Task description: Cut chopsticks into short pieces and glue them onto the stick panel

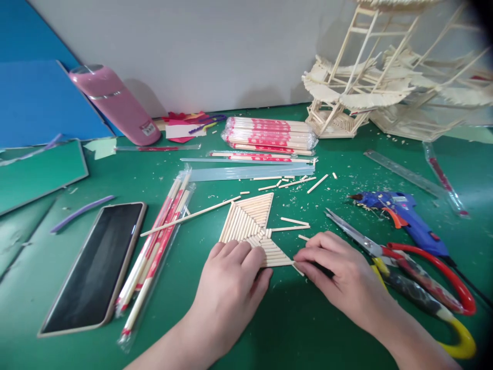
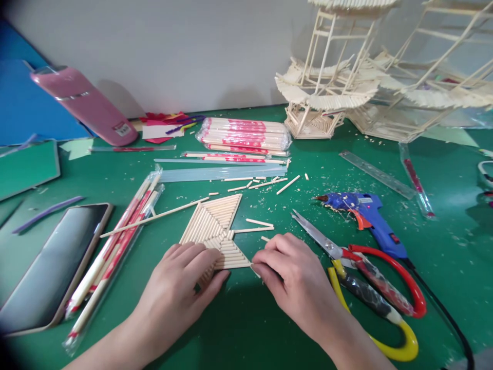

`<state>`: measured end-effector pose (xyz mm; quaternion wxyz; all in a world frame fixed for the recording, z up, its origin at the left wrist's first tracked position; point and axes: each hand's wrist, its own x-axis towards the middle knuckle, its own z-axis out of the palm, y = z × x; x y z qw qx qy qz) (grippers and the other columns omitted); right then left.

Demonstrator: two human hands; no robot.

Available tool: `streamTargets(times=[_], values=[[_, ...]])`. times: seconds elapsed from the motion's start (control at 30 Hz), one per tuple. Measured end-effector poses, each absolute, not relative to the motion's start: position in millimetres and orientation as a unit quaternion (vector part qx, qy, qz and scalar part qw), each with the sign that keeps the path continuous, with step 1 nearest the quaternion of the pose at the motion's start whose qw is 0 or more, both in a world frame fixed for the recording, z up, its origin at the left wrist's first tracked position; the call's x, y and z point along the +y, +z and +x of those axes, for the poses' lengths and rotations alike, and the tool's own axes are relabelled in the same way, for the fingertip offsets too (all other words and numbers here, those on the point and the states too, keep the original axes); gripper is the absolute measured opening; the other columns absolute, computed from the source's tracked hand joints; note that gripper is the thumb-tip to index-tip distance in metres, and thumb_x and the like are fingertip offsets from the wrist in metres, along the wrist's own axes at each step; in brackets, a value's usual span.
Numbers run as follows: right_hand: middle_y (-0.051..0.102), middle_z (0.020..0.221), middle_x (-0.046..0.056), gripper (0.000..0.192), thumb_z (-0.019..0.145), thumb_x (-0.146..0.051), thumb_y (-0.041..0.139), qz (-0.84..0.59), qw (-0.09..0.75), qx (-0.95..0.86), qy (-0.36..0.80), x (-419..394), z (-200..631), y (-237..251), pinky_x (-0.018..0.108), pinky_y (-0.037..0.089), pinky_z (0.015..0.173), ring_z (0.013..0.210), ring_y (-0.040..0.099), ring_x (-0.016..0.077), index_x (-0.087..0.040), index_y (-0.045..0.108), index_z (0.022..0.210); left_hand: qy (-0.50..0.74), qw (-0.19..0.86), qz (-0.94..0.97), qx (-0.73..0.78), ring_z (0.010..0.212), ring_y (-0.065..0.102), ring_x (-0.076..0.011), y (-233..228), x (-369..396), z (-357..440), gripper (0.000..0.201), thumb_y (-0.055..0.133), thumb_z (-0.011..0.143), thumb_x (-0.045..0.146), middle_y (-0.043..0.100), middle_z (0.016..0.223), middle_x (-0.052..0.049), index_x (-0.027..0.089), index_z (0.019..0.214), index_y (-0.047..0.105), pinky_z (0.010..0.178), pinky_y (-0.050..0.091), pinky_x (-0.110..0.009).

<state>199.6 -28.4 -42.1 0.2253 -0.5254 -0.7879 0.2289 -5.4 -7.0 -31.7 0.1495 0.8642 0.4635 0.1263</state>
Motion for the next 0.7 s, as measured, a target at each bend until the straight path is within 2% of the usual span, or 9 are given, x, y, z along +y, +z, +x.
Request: streamTargets(times=[0.1, 0.37, 0.7], values=[[0.054, 0.081, 0.002, 0.012, 0.084, -0.018, 0.049, -0.523, 0.225, -0.79, 0.226, -28.6, 200.2, -41.6, 0.029, 0.042, 0.065, 0.077, 0.051, 0.0158, -0.022, 0.06, 0.087, 0.132, 0.184, 0.857, 0.464, 0.07, 0.05, -0.0192, -31.4, -8.6, -8.6, 0.004, 0.05, 0.079, 0.021, 0.056, 0.075, -0.002, 0.019, 0.083, 0.05, 0.063, 0.037, -0.033], [0.053, 0.08, 0.002, 0.012, 0.085, -0.018, 0.049, -0.522, 0.237, -0.785, 0.236, -28.8, 199.2, -42.1, 0.029, 0.04, 0.064, 0.076, 0.049, 0.0152, -0.021, 0.06, 0.087, 0.111, 0.26, 0.858, 0.43, 0.084, 0.049, -0.0199, -21.5, -8.8, -22.7, 0.033, 0.061, 0.072, 0.019, 0.053, 0.092, -0.002, 0.021, 0.099, 0.042, 0.076, 0.04, -0.036], [0.053, 0.079, 0.002, 0.013, 0.085, -0.018, 0.048, -0.515, 0.239, -0.791, 0.23, -28.2, 199.6, -45.1, 0.027, 0.04, 0.063, 0.075, 0.05, 0.0145, -0.022, 0.06, 0.086, 0.067, 0.287, 0.868, 0.4, 0.094, 0.047, -0.0208, -14.5, -4.8, -31.3, 0.04, 0.059, 0.073, 0.013, 0.049, 0.104, -0.004, 0.022, 0.107, 0.039, 0.081, 0.042, -0.036]])
